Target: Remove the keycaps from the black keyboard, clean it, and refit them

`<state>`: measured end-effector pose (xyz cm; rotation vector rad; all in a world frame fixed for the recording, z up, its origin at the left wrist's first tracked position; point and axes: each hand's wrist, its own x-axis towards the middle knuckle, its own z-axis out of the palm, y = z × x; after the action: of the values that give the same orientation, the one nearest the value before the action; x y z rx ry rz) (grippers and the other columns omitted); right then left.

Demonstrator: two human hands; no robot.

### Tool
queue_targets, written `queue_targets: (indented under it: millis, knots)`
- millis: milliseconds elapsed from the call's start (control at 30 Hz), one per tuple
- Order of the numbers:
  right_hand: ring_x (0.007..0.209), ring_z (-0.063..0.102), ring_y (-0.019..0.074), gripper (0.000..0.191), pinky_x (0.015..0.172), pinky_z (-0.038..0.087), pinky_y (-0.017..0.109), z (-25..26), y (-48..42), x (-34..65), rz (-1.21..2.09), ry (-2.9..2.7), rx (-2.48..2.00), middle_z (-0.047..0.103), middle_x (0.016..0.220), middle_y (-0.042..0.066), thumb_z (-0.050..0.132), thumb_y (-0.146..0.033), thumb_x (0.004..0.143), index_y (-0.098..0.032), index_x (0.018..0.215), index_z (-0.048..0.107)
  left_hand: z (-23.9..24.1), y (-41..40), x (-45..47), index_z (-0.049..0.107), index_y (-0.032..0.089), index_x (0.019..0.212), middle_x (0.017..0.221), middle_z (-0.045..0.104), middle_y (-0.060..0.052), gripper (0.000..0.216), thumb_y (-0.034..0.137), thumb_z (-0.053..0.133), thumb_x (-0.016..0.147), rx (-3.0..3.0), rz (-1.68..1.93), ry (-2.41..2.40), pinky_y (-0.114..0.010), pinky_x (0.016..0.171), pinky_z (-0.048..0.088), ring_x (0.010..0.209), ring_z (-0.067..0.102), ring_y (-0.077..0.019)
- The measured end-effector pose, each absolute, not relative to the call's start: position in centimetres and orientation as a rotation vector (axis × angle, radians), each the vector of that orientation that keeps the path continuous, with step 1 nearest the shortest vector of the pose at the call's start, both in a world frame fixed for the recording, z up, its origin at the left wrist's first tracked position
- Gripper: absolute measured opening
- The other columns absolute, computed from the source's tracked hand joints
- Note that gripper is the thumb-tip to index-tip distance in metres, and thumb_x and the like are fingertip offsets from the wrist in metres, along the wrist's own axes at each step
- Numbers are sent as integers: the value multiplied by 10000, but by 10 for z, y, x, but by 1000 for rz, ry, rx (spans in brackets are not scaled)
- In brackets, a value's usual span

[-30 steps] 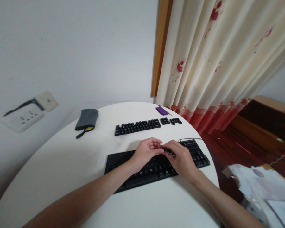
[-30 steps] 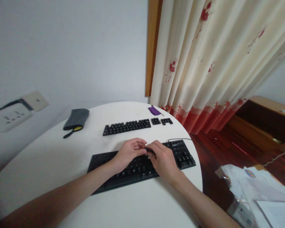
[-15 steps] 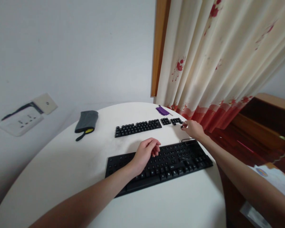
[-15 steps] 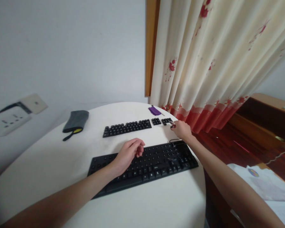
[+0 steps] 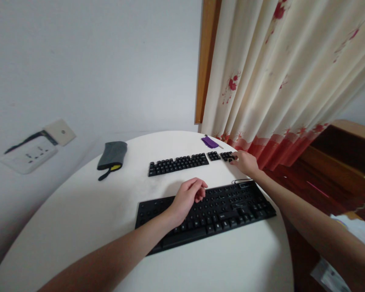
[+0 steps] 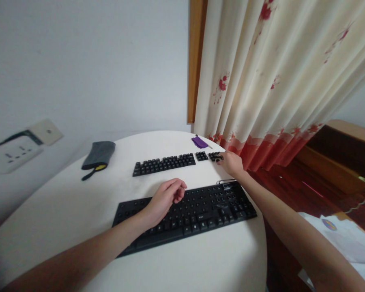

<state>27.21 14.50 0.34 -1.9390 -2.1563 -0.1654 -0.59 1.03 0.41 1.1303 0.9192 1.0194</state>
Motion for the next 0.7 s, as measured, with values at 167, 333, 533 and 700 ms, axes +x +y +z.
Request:
queue_targets:
  millis: [167, 333, 533, 700]
  knots:
    - [967, 652, 236, 240, 736, 458, 282, 2, 146, 275, -272, -2209, -1945, 722, 1038, 101, 687, -382, 861, -194, 1001, 738, 4, 10, -6, 638, 163, 819, 667, 566, -5, 295, 428, 546, 909, 1099, 1030, 901, -247, 566, 326, 614, 485, -114]
    - [955, 654, 233, 193, 749, 456, 283, 0, 147, 274, -275, -2233, -1943, 721, 1016, 105, 655, -344, 890, -203, 976, 754, 5, 9, -6, 645, 162, 813, 675, 569, -6, 322, 445, 538, 924, 1114, 1015, 866, -246, 560, 322, 624, 493, -113]
    - [972, 654, 241, 213, 770, 460, 296, -4, 149, 271, -283, -2241, -1920, 720, 1033, 112, 632, -351, 908, -201, 995, 756, 5, 8, -6, 644, 155, 822, 678, 569, -8, 340, 450, 522, 941, 1103, 1015, 852, -233, 551, 314, 626, 488, -106]
    - [973, 655, 239, 210, 774, 461, 294, -5, 152, 271, -282, -2240, -1916, 721, 1038, 112, 631, -351, 911, -199, 983, 756, 4, 8, -6, 642, 153, 818, 680, 570, -13, 346, 450, 520, 946, 1099, 1010, 847, -232, 552, 318, 625, 484, -106]
